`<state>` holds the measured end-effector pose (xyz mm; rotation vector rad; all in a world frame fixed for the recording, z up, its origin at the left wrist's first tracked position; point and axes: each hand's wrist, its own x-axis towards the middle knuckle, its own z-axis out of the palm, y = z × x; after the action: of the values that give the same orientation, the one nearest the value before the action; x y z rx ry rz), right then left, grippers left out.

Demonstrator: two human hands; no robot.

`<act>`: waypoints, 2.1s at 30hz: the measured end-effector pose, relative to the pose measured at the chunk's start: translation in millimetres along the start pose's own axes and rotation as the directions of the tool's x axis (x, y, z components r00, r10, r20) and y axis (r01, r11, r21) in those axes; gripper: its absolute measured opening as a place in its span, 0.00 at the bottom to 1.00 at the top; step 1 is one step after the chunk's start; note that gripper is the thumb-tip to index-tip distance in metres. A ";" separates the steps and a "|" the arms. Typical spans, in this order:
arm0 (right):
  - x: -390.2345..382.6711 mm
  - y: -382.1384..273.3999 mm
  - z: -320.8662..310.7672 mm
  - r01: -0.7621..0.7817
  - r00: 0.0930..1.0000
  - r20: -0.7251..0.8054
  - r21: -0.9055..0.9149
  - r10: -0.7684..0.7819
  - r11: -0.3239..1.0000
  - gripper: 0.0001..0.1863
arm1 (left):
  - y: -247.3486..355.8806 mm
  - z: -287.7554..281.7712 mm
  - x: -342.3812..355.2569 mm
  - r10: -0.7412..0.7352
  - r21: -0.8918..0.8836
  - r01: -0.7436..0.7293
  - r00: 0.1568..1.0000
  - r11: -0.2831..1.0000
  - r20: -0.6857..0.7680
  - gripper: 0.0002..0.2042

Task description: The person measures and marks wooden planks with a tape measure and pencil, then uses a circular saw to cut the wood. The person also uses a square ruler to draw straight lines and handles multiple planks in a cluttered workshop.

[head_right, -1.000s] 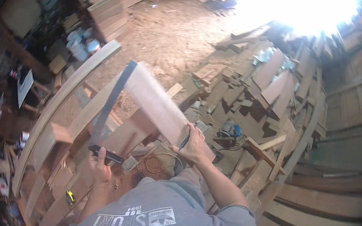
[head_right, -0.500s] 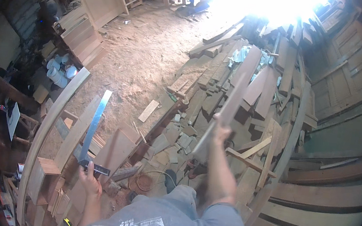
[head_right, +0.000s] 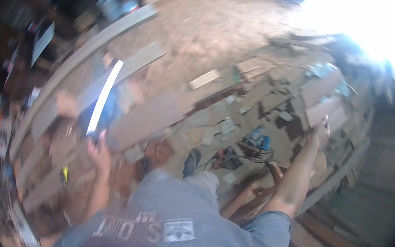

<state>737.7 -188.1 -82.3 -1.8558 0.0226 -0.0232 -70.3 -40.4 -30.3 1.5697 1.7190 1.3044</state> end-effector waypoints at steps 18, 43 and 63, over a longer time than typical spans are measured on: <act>-472.8 53.9 37.7 0.218 0.475 0.877 -0.197 0.073 0.956 0.23 | -23.3 111.3 -79.9 0.373 0.258 -0.631 0.687 0.731 0.623 0.27; -444.8 18.9 19.0 0.001 0.453 0.884 -0.131 0.116 0.991 0.26 | -59.2 143.5 -30.0 0.576 0.034 -0.812 0.443 0.583 0.687 0.24; -490.5 -25.6 182.5 -0.098 0.244 0.970 0.029 -0.004 0.995 0.19 | -56.5 139.8 -28.4 0.574 0.005 -0.792 0.447 0.611 0.686 0.28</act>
<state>252.5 7.8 -111.2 -1.4708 -0.8116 1.2057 25.6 -15.4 -147.5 2.7247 0.8488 0.5869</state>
